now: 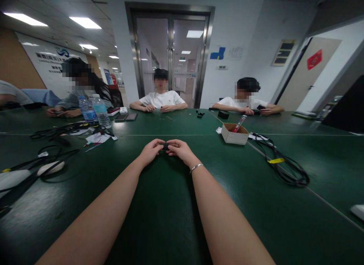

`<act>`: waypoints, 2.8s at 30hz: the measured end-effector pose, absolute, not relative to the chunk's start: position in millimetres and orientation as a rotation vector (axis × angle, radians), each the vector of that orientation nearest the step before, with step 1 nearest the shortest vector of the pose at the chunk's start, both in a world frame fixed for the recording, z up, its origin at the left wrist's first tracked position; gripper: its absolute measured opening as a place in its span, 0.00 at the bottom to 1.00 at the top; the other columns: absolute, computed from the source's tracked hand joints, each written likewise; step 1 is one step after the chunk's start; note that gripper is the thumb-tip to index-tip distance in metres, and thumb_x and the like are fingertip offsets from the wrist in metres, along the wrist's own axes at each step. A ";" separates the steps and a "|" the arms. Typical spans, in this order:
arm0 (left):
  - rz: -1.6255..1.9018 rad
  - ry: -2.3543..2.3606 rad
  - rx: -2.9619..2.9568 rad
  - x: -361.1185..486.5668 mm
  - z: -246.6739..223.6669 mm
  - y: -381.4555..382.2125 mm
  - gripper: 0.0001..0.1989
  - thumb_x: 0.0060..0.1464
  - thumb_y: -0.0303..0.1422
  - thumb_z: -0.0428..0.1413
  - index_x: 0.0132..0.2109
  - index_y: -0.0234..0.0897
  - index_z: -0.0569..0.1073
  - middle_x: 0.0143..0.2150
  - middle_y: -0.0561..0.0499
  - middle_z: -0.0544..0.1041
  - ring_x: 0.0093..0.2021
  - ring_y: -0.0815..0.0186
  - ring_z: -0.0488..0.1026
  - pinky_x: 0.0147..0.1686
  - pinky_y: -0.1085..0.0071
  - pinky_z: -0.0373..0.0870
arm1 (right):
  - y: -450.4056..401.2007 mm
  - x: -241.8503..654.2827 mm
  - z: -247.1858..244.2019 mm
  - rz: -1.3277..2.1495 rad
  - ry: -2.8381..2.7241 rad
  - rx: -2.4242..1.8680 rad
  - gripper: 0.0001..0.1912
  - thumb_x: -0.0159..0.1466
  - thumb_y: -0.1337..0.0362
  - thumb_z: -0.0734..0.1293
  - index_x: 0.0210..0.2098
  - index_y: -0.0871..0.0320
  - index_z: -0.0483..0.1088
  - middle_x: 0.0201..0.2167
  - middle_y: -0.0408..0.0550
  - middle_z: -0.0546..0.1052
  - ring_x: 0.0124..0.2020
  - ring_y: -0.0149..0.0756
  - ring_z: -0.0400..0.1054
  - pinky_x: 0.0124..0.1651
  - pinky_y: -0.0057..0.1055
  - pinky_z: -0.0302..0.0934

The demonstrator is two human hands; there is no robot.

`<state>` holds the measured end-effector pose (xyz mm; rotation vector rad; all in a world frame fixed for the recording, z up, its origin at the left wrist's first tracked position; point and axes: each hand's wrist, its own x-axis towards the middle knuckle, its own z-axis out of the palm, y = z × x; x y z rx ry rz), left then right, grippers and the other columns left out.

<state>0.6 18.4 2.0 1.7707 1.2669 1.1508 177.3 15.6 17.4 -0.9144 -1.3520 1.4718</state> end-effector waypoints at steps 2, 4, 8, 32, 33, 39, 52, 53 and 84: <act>1.138 1.254 1.761 0.7 3.1 17.7 0.14 0.55 0.38 0.51 0.45 0.38 0.72 0.30 0.52 0.73 0.29 0.68 0.68 0.30 0.73 0.63 | 15.8 177.7 17.2 1.473 -1.357 -0.914 0.10 0.62 0.79 0.65 0.41 0.61 0.71 0.36 0.49 0.77 0.30 0.29 0.74 0.30 0.19 0.70; 1.111 1.252 1.764 0.8 4.4 16.9 0.15 0.56 0.40 0.48 0.44 0.38 0.72 0.27 0.53 0.72 0.27 0.68 0.67 0.29 0.73 0.63 | 15.6 178.0 17.2 1.473 -1.359 -0.911 0.10 0.62 0.78 0.64 0.41 0.61 0.71 0.36 0.49 0.77 0.31 0.29 0.74 0.30 0.19 0.70; 1.103 1.265 1.760 0.7 5.1 16.8 0.15 0.56 0.40 0.48 0.44 0.38 0.72 0.30 0.52 0.73 0.28 0.69 0.67 0.29 0.73 0.64 | 15.1 178.1 17.7 1.473 -1.353 -0.913 0.11 0.62 0.79 0.64 0.41 0.62 0.71 0.35 0.49 0.76 0.31 0.30 0.74 0.31 0.20 0.70; 1.071 1.324 1.755 1.4 8.4 11.9 0.20 0.59 0.45 0.42 0.46 0.39 0.71 0.25 0.54 0.70 0.25 0.68 0.66 0.26 0.73 0.59 | 15.0 178.5 17.1 1.471 -1.344 -0.886 0.11 0.62 0.80 0.63 0.40 0.62 0.70 0.35 0.48 0.76 0.30 0.29 0.73 0.30 0.20 0.70; 1.079 1.323 1.745 1.3 7.7 12.5 0.18 0.59 0.43 0.44 0.47 0.40 0.71 0.27 0.54 0.71 0.26 0.68 0.66 0.27 0.73 0.60 | 15.1 178.6 17.2 1.472 -1.345 -0.884 0.11 0.62 0.80 0.63 0.40 0.62 0.70 0.35 0.48 0.76 0.30 0.29 0.73 0.30 0.20 0.70; 1.123 1.299 1.763 1.2 2.5 16.5 0.15 0.57 0.40 0.47 0.47 0.39 0.70 0.28 0.53 0.71 0.27 0.69 0.66 0.28 0.73 0.61 | 15.7 178.2 16.8 1.475 -1.351 -0.908 0.11 0.62 0.79 0.64 0.41 0.62 0.70 0.37 0.50 0.76 0.31 0.30 0.73 0.30 0.20 0.69; 1.163 1.342 1.755 0.7 6.4 14.6 0.14 0.56 0.35 0.47 0.47 0.40 0.71 0.33 0.52 0.72 0.29 0.69 0.67 0.30 0.73 0.63 | 13.4 177.1 20.9 1.481 -1.308 -0.937 0.12 0.63 0.81 0.62 0.40 0.62 0.70 0.36 0.49 0.76 0.29 0.29 0.73 0.29 0.19 0.70; 1.160 1.349 1.758 0.9 5.9 15.0 0.14 0.57 0.36 0.46 0.46 0.40 0.71 0.33 0.52 0.72 0.29 0.68 0.67 0.30 0.73 0.62 | 13.6 177.4 21.0 1.484 -1.306 -0.935 0.12 0.63 0.81 0.62 0.39 0.62 0.70 0.36 0.49 0.76 0.29 0.29 0.73 0.29 0.19 0.70; 1.118 1.433 1.817 2.1 14.3 8.2 0.16 0.59 0.42 0.45 0.42 0.40 0.73 0.24 0.55 0.70 0.25 0.68 0.65 0.26 0.73 0.58 | 17.4 180.4 17.6 1.491 -1.325 -0.898 0.12 0.62 0.81 0.63 0.41 0.62 0.69 0.38 0.51 0.75 0.32 0.32 0.74 0.32 0.22 0.71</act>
